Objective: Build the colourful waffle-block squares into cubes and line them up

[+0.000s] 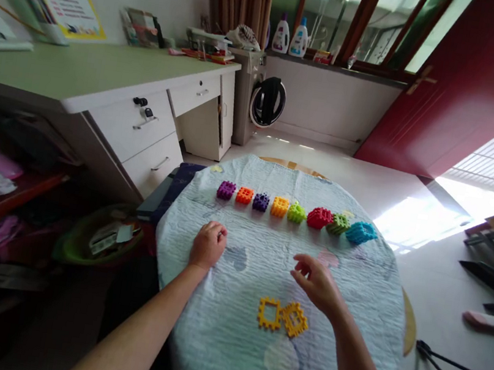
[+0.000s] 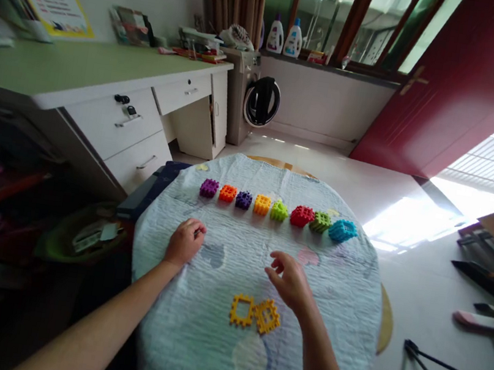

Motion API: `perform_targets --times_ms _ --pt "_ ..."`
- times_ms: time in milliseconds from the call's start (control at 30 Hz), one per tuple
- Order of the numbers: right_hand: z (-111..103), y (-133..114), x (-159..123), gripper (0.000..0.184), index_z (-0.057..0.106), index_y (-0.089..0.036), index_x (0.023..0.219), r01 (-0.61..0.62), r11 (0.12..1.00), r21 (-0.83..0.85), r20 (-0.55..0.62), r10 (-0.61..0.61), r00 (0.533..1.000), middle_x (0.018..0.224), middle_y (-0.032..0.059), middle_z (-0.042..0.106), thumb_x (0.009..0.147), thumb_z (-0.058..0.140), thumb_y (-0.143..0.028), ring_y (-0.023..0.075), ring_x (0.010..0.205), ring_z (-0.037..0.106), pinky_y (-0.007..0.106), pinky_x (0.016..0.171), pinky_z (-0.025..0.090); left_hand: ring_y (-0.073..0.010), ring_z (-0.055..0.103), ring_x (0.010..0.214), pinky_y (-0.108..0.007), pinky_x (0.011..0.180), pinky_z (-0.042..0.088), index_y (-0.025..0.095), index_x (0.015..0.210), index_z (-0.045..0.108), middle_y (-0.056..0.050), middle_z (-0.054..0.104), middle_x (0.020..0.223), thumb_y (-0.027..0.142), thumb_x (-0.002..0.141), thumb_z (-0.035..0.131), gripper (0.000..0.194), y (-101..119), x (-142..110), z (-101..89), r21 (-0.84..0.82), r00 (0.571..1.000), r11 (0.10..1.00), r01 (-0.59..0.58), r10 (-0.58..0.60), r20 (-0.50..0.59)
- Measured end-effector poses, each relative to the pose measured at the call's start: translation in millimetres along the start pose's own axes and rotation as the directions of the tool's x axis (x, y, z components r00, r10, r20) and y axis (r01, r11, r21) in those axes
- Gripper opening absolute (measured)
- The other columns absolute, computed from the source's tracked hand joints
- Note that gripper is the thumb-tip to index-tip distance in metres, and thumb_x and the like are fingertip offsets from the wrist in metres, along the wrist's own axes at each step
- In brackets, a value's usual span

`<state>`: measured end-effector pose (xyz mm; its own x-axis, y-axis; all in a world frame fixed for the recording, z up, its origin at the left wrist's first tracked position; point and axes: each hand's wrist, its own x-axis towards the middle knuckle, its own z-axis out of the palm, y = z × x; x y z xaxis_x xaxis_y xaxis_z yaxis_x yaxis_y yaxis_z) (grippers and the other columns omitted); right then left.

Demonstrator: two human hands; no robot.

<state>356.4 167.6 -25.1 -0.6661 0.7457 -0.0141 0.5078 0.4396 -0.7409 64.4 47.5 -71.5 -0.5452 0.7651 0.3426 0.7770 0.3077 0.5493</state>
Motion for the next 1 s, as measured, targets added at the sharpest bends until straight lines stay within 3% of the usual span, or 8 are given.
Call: perform_targets --times_ms 133,267,400,533,633,733,867,1000 --pt "-3.4 0.3 -66.7 0.039 0.062 -0.022 0.111 -0.024 0.997 -0.071 0.105 0.031 0.994 0.098 0.0053 0.062 0.073 0.066 -0.03 0.0183 0.086 0.059 0.034 0.08 0.048 -0.0215 0.057 0.088 -0.034 0.088 0.046 0.021 0.071 0.059 -0.006 0.062 0.087 0.009 0.071 0.046 0.017 -0.3 0.5 0.8 0.032 1.0 0.999 -0.012 0.012 0.0" --pt "11.7 -11.2 -93.8 0.049 0.06 -0.023 0.113 -0.038 0.973 -0.23 0.039 0.048 0.998 0.104 0.0072 0.057 0.067 0.073 -0.033 0.0233 0.097 0.055 0.038 0.088 0.046 -0.0223 0.057 0.088 -0.035 0.087 0.047 0.021 0.071 0.059 -0.007 0.063 0.087 0.011 0.072 0.046 0.016 -0.4 0.6 0.9 0.05 1.0 0.998 -0.024 0.024 -0.002" --pt "22.1 -13.1 -93.7 0.042 0.06 -0.023 0.113 -0.04 0.952 -0.303 -0.033 0.031 0.999 0.104 0.0082 0.058 0.071 0.065 -0.022 0.0234 0.097 0.053 0.037 0.088 0.044 -0.0218 0.057 0.087 -0.035 0.086 0.047 0.021 0.071 0.06 -0.006 0.062 0.086 0.011 0.071 0.047 0.017 -0.3 0.9 0.9 0.054 1.0 0.998 -0.018 0.019 -0.006" --pt "16.0 -10.2 -88.3 0.036 0.061 -0.022 0.114 -0.012 0.971 -0.239 -0.046 0.001 0.999 0.104 0.0085 0.062 0.079 0.058 -0.027 0.0227 0.094 0.056 0.036 0.087 0.045 -0.0216 0.057 0.087 -0.034 0.087 0.046 0.021 0.071 0.06 -0.006 0.062 0.086 0.011 0.071 0.046 0.017 -1.2 0.8 1.3 0.05 1.0 0.999 -0.022 0.023 -0.004" --pt "7.2 -6.3 -82.3 0.023 0.066 -0.022 0.094 0.016 0.989 -0.15 0.012 -0.014 1.0 0.088 0.0054 0.064 0.09 0.046 -0.034 0.0193 0.082 0.058 0.033 0.077 0.045 -0.0214 0.057 0.087 -0.034 0.087 0.046 0.021 0.071 0.059 -0.006 0.062 0.086 0.011 0.071 0.046 0.016 -1.5 0.8 1.1 0.051 1.0 0.998 -0.03 0.031 -0.003" --pt "2.9 3.2 -73.3 0.038 0.062 -0.022 0.075 -0.03 0.995 -0.097 0.026 0.033 0.999 0.071 0.0029 0.059 0.095 0.035 -0.039 0.0171 0.069 0.056 0.03 0.067 0.043 -0.0214 0.057 0.086 -0.034 0.086 0.046 0.021 0.07 0.059 -0.006 0.062 0.085 0.011 0.071 0.046 0.016 -0.6 0.9 0.3 0.051 0.999 0.998 -0.034 0.035 -0.007" --pt "6.0 21.7 -64.4 0.03 0.062 -0.021 0.104 -0.094 0.984 -0.154 -0.19 0.064 0.98 0.093 0.0067 0.06 0.091 0.044 -0.041 0.0205 0.086 0.059 0.034 0.078 0.048 -0.0211 0.057 0.085 -0.033 0.085 0.046 0.021 0.07 0.058 -0.006 0.062 0.085 0.011 0.071 0.046 0.016 0.2 0.8 -0.1 0.046 1.0 0.999 -0.029 0.029 -0.006" --pt "10.7 30.4 -64.7 0.046 0.055 -0.021 0.123 -0.097 0.964 -0.248 -0.321 0.012 0.947 0.112 0.0109 0.054 0.082 0.059 -0.042 0.0259 0.106 0.054 0.042 0.094 0.045 -0.0209 0.057 0.087 -0.033 0.087 0.046 0.021 0.071 0.058 -0.005 0.062 0.085 0.011 0.071 0.046 0.016 -1.1 0.8 0.9 0.049 1.0 0.998 -0.03 0.03 -0.003"
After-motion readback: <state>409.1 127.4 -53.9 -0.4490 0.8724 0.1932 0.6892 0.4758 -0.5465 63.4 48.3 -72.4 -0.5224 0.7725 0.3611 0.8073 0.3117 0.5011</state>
